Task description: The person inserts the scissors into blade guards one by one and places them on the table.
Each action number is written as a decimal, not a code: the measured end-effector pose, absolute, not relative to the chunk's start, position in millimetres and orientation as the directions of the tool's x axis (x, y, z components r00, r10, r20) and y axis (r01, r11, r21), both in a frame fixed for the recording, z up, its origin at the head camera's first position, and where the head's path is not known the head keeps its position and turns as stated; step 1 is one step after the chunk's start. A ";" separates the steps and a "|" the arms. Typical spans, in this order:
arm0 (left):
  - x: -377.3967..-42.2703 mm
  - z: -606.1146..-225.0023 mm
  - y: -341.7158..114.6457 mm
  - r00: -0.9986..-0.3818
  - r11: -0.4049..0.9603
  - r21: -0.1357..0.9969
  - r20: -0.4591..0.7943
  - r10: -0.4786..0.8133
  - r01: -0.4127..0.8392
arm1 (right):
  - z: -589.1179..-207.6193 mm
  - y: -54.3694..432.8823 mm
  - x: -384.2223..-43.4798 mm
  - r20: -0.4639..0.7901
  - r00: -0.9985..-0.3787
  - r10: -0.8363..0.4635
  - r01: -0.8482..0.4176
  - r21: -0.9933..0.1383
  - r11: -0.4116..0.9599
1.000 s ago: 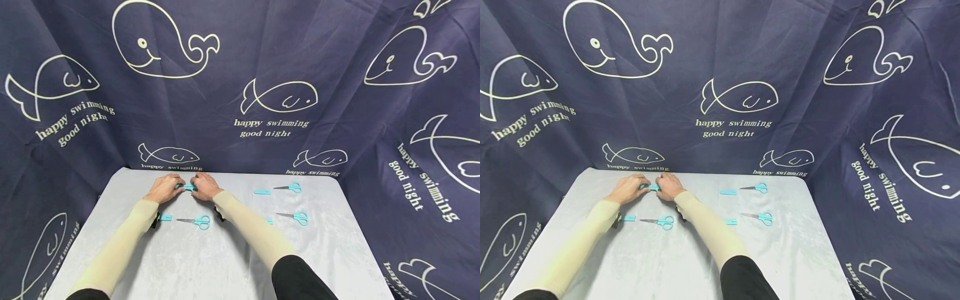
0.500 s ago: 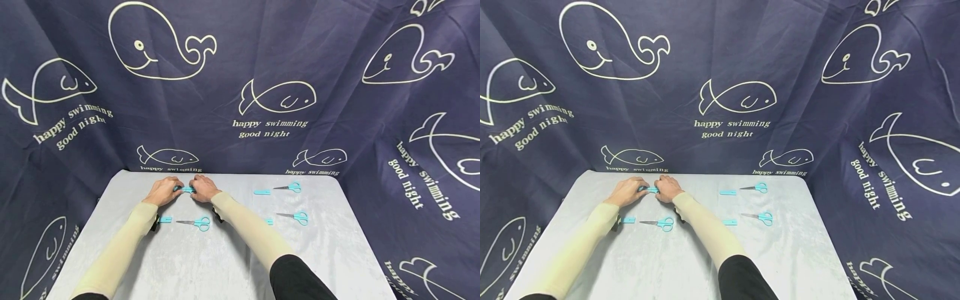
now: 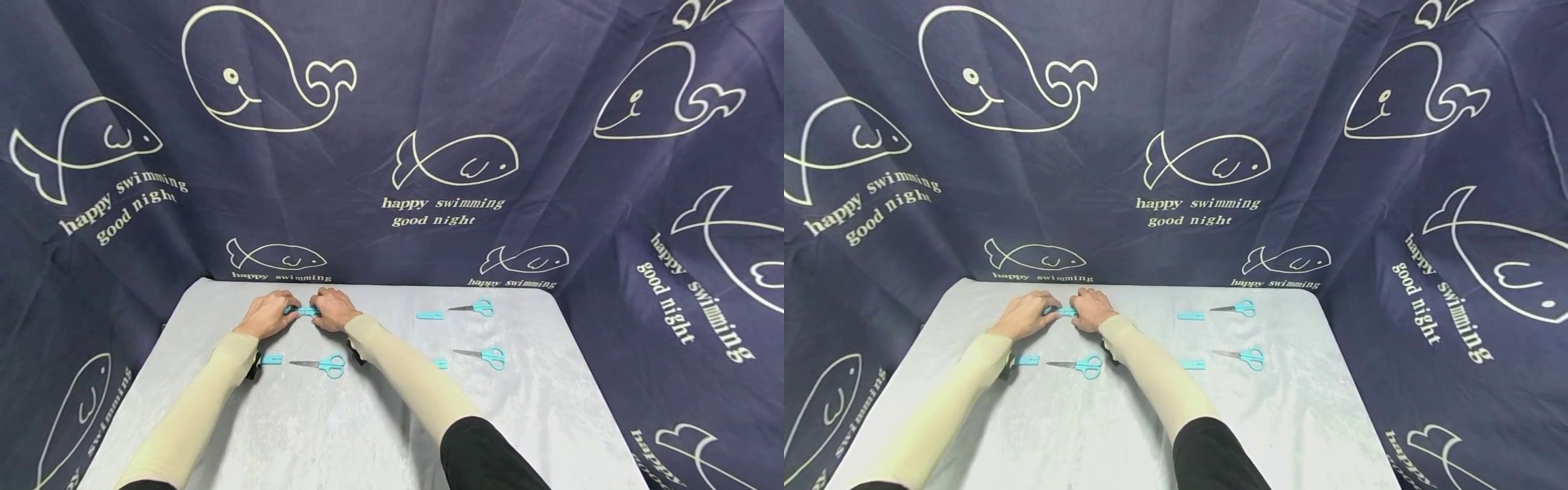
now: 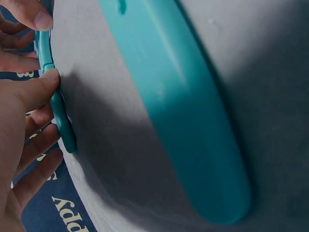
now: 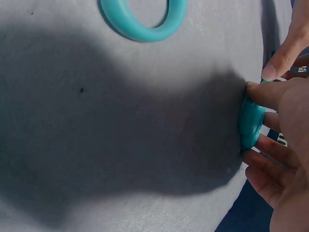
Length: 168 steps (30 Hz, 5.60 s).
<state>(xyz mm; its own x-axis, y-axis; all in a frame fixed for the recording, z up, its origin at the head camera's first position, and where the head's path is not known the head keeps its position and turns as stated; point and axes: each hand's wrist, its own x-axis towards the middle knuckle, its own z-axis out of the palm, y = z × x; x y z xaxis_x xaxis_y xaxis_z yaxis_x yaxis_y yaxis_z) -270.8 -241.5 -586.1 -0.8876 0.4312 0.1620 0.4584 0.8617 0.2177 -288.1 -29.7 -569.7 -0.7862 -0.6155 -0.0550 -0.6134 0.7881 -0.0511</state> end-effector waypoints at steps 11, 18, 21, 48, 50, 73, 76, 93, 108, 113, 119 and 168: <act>-266.4 -589.1 -239.0 -0.900 0.874 0.218 0.140 0.413 0.435 | -567.2 -27.8 -281.5 -0.091 -0.789 -0.607 -0.605 -0.051 0.794; -259.0 -590.7 -237.8 -0.903 0.875 0.229 0.156 0.400 0.427 | -561.4 -16.7 -274.5 -0.080 -0.789 -0.609 -0.607 -0.054 0.793; -253.3 -589.0 -236.3 -0.907 0.871 0.254 0.160 0.390 0.420 | -558.2 -7.3 -270.9 -0.060 -0.786 -0.615 -0.611 -0.073 0.788; -186.8 -572.4 -204.4 -0.822 0.792 0.311 0.427 0.377 0.525 | -539.1 88.7 -199.5 0.223 -0.708 -0.670 -0.706 -0.237 0.667; -178.3 -569.6 -199.5 -0.816 0.785 0.314 0.437 0.380 0.534 | -537.5 98.7 -191.2 0.255 -0.703 -0.664 -0.712 -0.241 0.660; -86.3 -584.3 -157.1 -0.741 0.704 0.363 0.576 0.345 0.610 | -537.0 198.6 -102.2 0.367 -0.796 -0.481 -0.601 -0.386 0.700; -76.9 -588.2 -149.2 -0.743 0.696 0.376 0.575 0.342 0.612 | -539.6 206.9 -97.1 0.364 -0.806 -0.467 -0.588 -0.398 0.704; -74.9 -588.3 -80.0 -0.786 0.619 0.498 0.490 0.377 0.607 | -557.6 256.6 -93.0 0.413 -0.840 -0.351 -0.511 -0.386 0.768; -113.4 -570.3 -25.9 -0.735 0.614 0.413 0.468 0.491 0.673 | -543.2 289.7 -132.7 0.450 -0.825 -0.344 -0.515 -0.345 0.785; -127.8 -561.5 -15.5 -0.717 0.614 0.379 0.456 0.527 0.692 | -538.0 297.4 -151.4 0.429 -0.833 -0.348 -0.508 -0.345 0.789; -146.1 -554.0 -2.5 -0.741 0.628 0.394 0.385 0.551 0.671 | -532.9 309.1 -170.9 0.354 -0.885 -0.302 -0.429 -0.370 0.824; -257.7 -563.9 67.0 -0.859 0.770 0.424 0.037 0.511 0.477 | -532.4 368.5 -266.5 0.039 -0.942 -0.333 -0.325 -0.347 0.880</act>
